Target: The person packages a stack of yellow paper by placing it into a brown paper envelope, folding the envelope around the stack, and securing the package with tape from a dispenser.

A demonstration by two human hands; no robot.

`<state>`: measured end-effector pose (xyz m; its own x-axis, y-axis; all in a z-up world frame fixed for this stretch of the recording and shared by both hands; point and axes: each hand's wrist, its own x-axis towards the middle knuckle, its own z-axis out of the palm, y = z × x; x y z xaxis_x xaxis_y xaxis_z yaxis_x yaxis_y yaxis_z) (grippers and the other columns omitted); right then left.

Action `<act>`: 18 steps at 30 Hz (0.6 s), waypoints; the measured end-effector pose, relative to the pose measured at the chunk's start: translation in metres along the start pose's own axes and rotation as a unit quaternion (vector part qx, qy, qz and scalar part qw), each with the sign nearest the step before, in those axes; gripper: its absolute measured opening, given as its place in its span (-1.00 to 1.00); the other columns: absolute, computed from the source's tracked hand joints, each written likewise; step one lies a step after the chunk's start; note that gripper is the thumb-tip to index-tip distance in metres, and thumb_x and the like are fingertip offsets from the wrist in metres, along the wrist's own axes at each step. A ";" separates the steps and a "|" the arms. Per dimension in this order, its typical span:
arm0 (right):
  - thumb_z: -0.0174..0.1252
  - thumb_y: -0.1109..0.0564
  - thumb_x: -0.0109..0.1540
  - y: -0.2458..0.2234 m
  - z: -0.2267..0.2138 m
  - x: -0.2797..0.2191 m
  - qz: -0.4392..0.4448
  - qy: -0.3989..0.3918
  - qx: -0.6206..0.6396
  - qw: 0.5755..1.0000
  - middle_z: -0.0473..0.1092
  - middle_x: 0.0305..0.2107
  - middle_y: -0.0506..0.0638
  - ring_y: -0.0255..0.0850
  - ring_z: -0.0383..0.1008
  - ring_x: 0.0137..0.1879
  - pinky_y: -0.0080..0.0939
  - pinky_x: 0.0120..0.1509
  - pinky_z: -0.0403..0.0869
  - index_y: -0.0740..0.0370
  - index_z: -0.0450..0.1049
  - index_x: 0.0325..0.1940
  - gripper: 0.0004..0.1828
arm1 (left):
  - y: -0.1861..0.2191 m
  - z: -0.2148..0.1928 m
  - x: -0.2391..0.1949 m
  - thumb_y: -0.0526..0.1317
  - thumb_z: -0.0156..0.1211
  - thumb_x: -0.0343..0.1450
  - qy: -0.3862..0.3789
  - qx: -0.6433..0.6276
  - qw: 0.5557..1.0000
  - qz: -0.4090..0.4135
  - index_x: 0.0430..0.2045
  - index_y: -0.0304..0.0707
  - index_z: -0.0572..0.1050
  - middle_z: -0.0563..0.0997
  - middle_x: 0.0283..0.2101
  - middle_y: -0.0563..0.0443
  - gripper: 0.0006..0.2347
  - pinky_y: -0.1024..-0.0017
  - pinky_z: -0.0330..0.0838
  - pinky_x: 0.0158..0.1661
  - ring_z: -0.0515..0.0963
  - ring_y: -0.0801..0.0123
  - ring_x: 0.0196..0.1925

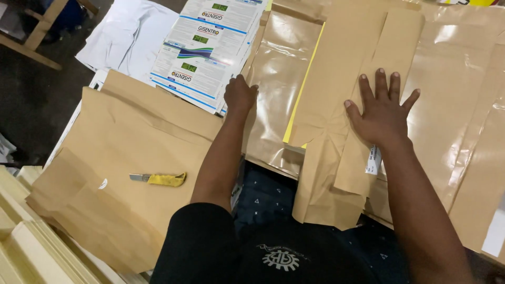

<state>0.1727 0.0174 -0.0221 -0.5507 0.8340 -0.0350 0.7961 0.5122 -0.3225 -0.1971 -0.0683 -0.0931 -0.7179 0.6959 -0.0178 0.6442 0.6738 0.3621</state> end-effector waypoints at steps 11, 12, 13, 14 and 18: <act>-0.26 -0.43 0.30 -0.001 -0.002 0.001 0.012 0.008 0.004 1.000 -0.31 0.58 0.07 0.09 -0.52 0.66 0.62 0.48 -0.48 -0.06 -0.09 0.62 -0.13 | 0.015 -0.034 0.032 -0.15 0.26 0.34 -0.101 -0.029 0.990 0.096 -0.48 -0.30 0.56 0.65 -0.27 -0.26 -0.82 0.09 0.52 -0.15 0.65 -0.08 -0.17; -0.26 -0.43 0.29 -0.001 -0.002 0.000 0.013 0.006 0.008 1.000 -0.31 0.57 0.08 0.08 -0.53 0.65 0.61 0.48 -0.48 -0.06 -0.09 0.62 -0.13 | 0.027 -0.050 0.024 -0.17 0.24 0.35 -0.127 -0.052 0.984 0.110 -0.53 -0.38 0.53 0.65 -0.34 -0.30 -0.80 0.11 0.53 -0.17 0.67 -0.08 -0.24; -0.26 -0.43 0.29 -0.002 -0.003 0.000 0.021 0.007 0.009 1.000 -0.31 0.57 0.08 0.08 -0.53 0.65 0.61 0.48 -0.48 -0.06 -0.09 0.62 -0.13 | 0.042 -0.055 0.011 -0.17 0.24 0.35 -0.131 -0.051 0.983 0.117 -0.53 -0.38 0.53 0.65 -0.34 -0.30 -0.80 0.11 0.53 -0.17 0.67 -0.08 -0.24; -0.25 -0.44 0.30 -0.002 -0.003 0.000 0.021 0.004 0.010 1.000 -0.31 0.57 0.08 0.08 -0.53 0.66 0.60 0.49 -0.49 -0.06 -0.09 0.62 -0.13 | 0.057 -0.060 -0.002 -0.18 0.24 0.35 -0.119 -0.090 0.974 0.172 -0.54 -0.39 0.52 0.64 -0.39 -0.30 -0.81 0.09 0.52 -0.20 0.66 -0.09 -0.29; -0.25 -0.45 0.29 -0.004 -0.003 0.000 0.019 -0.002 0.012 1.000 -0.31 0.57 0.08 0.09 -0.53 0.65 0.58 0.48 -0.49 -0.07 -0.09 0.61 -0.12 | 0.123 -0.038 -0.058 -0.30 0.19 0.34 -0.022 -0.102 0.942 0.319 -0.50 -0.36 0.58 0.64 -0.40 -0.34 -0.91 0.02 0.52 -0.23 0.64 -0.19 -0.31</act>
<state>0.1701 0.0155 -0.0181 -0.5210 0.8520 -0.0509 0.8105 0.4751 -0.3426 -0.0861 -0.0351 -0.0118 -0.1884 0.9553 0.2278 0.8730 0.0567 0.4843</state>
